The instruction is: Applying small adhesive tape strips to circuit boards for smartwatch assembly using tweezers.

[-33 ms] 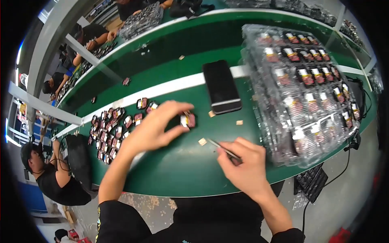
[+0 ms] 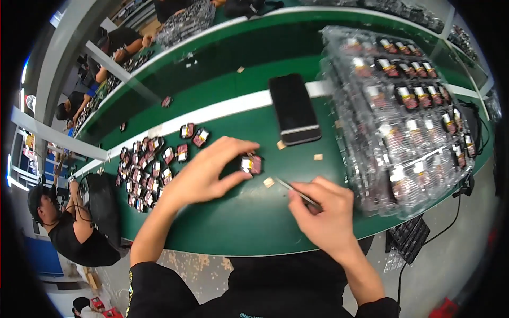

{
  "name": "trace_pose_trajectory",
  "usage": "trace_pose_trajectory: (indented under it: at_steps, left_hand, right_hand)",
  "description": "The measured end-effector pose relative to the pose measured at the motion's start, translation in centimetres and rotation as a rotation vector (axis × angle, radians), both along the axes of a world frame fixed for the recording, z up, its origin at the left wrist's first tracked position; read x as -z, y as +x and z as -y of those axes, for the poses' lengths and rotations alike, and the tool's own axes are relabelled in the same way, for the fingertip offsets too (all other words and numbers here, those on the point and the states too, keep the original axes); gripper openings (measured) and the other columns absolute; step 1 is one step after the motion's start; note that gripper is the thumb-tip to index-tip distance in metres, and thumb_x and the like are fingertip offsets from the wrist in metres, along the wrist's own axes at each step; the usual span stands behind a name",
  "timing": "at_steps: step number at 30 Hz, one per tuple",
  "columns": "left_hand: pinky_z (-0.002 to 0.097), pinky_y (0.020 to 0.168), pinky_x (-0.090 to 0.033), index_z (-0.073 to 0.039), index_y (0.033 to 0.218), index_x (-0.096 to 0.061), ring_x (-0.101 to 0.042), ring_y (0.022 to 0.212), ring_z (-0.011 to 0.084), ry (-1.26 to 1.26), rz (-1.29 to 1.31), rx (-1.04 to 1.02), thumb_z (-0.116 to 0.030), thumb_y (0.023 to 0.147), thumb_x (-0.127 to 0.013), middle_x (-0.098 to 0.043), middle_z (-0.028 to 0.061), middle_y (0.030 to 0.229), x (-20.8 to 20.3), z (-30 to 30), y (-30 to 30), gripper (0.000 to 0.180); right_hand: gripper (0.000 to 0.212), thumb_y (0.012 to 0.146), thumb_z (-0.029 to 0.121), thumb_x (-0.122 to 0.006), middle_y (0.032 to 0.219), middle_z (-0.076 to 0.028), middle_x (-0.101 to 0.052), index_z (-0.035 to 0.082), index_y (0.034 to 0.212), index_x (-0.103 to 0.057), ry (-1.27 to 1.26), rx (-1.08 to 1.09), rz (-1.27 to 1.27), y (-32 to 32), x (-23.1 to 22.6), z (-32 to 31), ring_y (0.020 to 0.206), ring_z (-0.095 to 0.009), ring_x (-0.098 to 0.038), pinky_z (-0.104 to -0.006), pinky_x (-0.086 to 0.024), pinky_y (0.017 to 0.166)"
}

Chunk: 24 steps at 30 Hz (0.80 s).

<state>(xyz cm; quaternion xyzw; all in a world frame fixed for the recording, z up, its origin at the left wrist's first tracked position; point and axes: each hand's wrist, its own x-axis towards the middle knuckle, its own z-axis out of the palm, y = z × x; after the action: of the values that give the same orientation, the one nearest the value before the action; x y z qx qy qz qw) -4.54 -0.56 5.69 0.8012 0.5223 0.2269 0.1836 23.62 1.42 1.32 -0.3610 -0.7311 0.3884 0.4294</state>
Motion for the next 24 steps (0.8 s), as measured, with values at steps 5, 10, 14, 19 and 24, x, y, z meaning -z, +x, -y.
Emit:
trace_pose_trajectory:
  at_steps: [5, 10, 14, 19, 24]
  left_hand:
    - [0.0453, 0.111, -0.051, 0.001, 0.145, -0.067, -0.065, 0.128, 0.0374, 0.022, 0.052, -0.016, -0.009, 0.083, -0.091, -0.070, 0.0172, 0.140, 1.2, 1.8, 0.2, 0.067]
    - [0.0443, 0.111, -0.049, -0.002, 0.138, -0.073, -0.061, 0.128, 0.0337, 0.032, 0.029, -0.057, -0.013, 0.079, -0.094, -0.065, 0.0132, 0.138, 2.2, 1.9, -0.5, 0.065]
    - [0.0433, 0.102, -0.050, -0.002, 0.133, -0.076, -0.065, 0.113, 0.0307, 0.013, 0.074, -0.027, -0.015, 0.079, -0.094, -0.070, 0.0112, 0.124, 2.3, 2.1, -0.4, 0.058]
    - [0.0375, 0.090, -0.046, -0.002, 0.124, -0.081, -0.067, 0.092, 0.0258, -0.067, 0.091, 0.053, -0.028, 0.076, -0.096, -0.076, 0.0083, 0.102, 2.5, 2.5, 0.7, 0.057]
    - [0.0377, 0.087, -0.043, -0.001, 0.123, -0.082, -0.066, 0.089, 0.0240, -0.060, 0.112, 0.060, -0.035, 0.074, -0.096, -0.075, 0.0073, 0.098, 2.8, 2.1, 0.6, 0.061]
  right_hand:
    - [0.016, 0.087, -0.002, -0.084, 0.074, -0.005, -0.066, -0.003, 0.103, -0.081, 0.005, 0.024, 0.041, -0.4, -0.1, -0.4, 0.050, -0.010, -0.053, -0.0276, -0.040, 0.046]
    - [0.018, 0.086, -0.004, -0.084, 0.070, -0.003, -0.062, -0.004, 0.103, -0.082, 0.014, 0.026, 0.071, -0.8, 0.0, -0.3, 0.050, -0.007, -0.051, -0.0259, -0.036, 0.047]
    - [0.018, 0.085, -0.006, -0.085, 0.068, -0.001, -0.060, -0.004, 0.102, -0.083, -0.034, -0.002, 0.044, -0.6, 0.0, -0.1, 0.051, -0.004, -0.047, -0.0245, -0.032, 0.047]
    - [0.017, 0.083, -0.007, -0.084, 0.068, -0.001, -0.060, -0.002, 0.099, -0.084, -0.106, -0.051, 0.003, -0.2, -0.1, -0.2, 0.050, -0.004, -0.046, -0.0251, -0.032, 0.046]
    - [0.017, 0.081, -0.008, -0.083, 0.066, -0.002, -0.060, -0.001, 0.096, -0.082, 0.007, -0.108, 0.122, -0.4, 0.0, -0.5, 0.046, -0.008, -0.047, -0.0273, -0.032, 0.044]
